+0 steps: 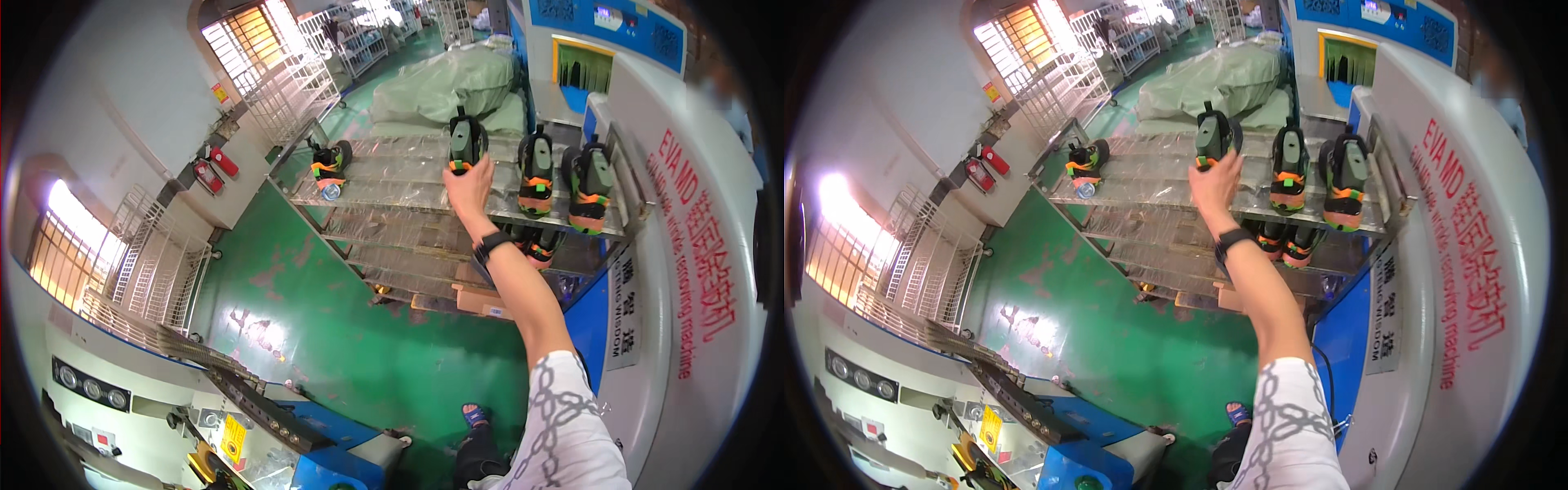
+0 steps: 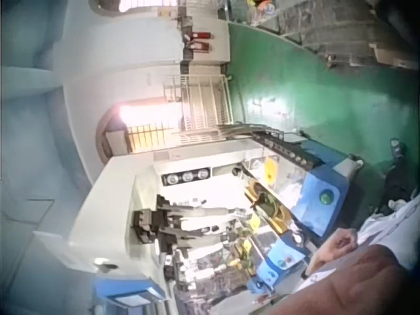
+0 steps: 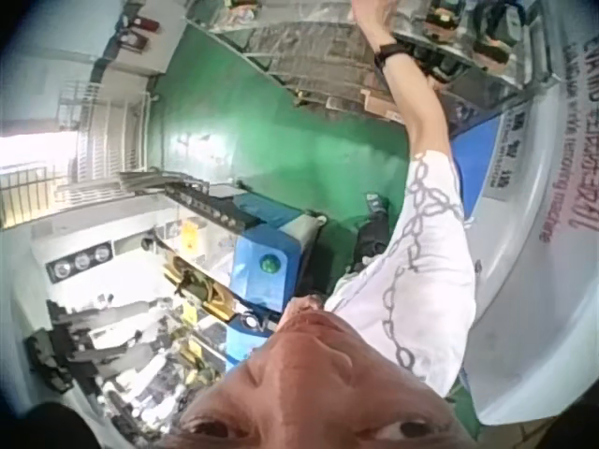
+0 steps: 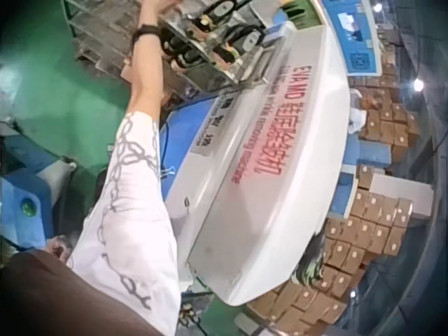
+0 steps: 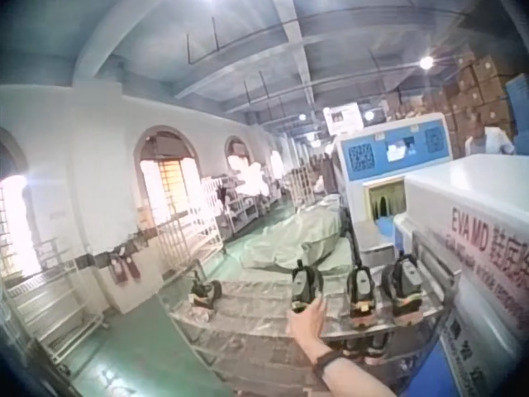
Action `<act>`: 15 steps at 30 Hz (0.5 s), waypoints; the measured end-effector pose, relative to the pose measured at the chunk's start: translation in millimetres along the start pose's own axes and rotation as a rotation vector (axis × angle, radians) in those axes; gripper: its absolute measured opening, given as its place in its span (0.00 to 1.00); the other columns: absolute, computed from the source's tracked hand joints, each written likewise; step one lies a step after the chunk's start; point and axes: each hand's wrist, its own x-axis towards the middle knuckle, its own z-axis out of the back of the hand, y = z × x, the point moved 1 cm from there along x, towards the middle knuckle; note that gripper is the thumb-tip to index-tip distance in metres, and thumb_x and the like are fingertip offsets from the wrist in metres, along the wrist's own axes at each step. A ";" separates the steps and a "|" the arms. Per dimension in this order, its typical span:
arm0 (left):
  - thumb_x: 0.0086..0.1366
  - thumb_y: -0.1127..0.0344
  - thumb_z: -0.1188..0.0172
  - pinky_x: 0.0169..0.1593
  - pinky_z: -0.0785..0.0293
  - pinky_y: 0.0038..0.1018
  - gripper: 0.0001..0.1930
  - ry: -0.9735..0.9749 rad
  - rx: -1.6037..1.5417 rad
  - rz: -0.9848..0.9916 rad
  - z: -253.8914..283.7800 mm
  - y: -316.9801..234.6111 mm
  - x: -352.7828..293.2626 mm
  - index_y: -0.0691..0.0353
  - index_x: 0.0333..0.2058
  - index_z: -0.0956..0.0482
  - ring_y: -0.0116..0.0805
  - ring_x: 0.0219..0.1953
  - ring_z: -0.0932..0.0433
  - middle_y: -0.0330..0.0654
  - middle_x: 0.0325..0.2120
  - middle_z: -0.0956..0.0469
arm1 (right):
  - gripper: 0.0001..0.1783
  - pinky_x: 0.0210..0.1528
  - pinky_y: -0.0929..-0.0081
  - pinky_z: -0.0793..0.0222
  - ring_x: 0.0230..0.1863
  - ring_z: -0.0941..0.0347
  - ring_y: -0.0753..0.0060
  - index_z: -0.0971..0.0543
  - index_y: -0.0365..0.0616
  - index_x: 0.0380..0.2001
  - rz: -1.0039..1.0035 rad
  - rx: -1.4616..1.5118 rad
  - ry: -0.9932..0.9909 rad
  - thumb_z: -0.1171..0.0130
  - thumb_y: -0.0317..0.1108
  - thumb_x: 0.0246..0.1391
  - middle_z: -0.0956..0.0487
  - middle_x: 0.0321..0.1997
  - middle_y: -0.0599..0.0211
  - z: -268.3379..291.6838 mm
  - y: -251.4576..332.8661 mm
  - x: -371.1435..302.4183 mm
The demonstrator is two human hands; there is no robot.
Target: The person is manufacturing shoes by placing them in various machines and on drying racks.
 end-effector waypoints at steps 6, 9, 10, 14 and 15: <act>0.63 0.67 0.41 0.29 0.41 0.24 0.09 -0.020 0.081 -0.075 8.3 21.5 4.3 0.62 0.26 0.29 0.26 0.27 0.34 0.38 0.24 0.31 | 0.42 0.55 0.55 0.34 0.54 0.31 0.39 0.38 0.35 0.58 0.025 -0.015 -0.033 0.32 0.42 0.41 0.29 0.54 0.40 -18.0 -7.7 14.1; 0.63 0.65 0.39 0.30 0.40 0.23 0.10 0.038 0.043 -0.133 10.7 12.1 4.5 0.62 0.26 0.28 0.25 0.28 0.33 0.37 0.25 0.30 | 0.32 0.43 0.58 0.27 0.40 0.22 0.45 0.28 0.35 0.48 -0.055 0.142 0.041 0.34 0.41 0.40 0.20 0.39 0.48 36.2 6.9 7.0; 0.63 0.65 0.39 0.30 0.39 0.22 0.10 0.065 0.028 -0.151 11.7 9.1 2.7 0.62 0.26 0.28 0.24 0.29 0.33 0.37 0.26 0.30 | 0.29 0.40 0.60 0.27 0.36 0.21 0.48 0.25 0.35 0.44 -0.093 0.223 0.036 0.34 0.41 0.39 0.19 0.35 0.50 64.4 20.1 -6.7; 0.61 0.62 0.37 0.35 0.36 0.24 0.11 0.107 0.053 -0.130 6.3 4.8 -20.2 0.63 0.30 0.27 0.28 0.33 0.30 0.38 0.30 0.29 | 0.11 0.40 0.75 0.25 0.34 0.23 0.76 0.20 0.35 0.36 -0.365 0.953 0.170 0.39 0.28 0.49 0.19 0.36 0.68 160.1 28.3 -108.8; 0.59 0.60 0.36 0.40 0.33 0.27 0.13 0.109 0.124 -0.069 3.6 4.2 -26.9 0.63 0.34 0.27 0.33 0.36 0.29 0.40 0.33 0.28 | 0.12 0.42 0.74 0.24 0.37 0.22 0.76 0.20 0.35 0.38 -0.285 0.968 0.143 0.39 0.27 0.49 0.19 0.38 0.67 193.1 30.6 -138.3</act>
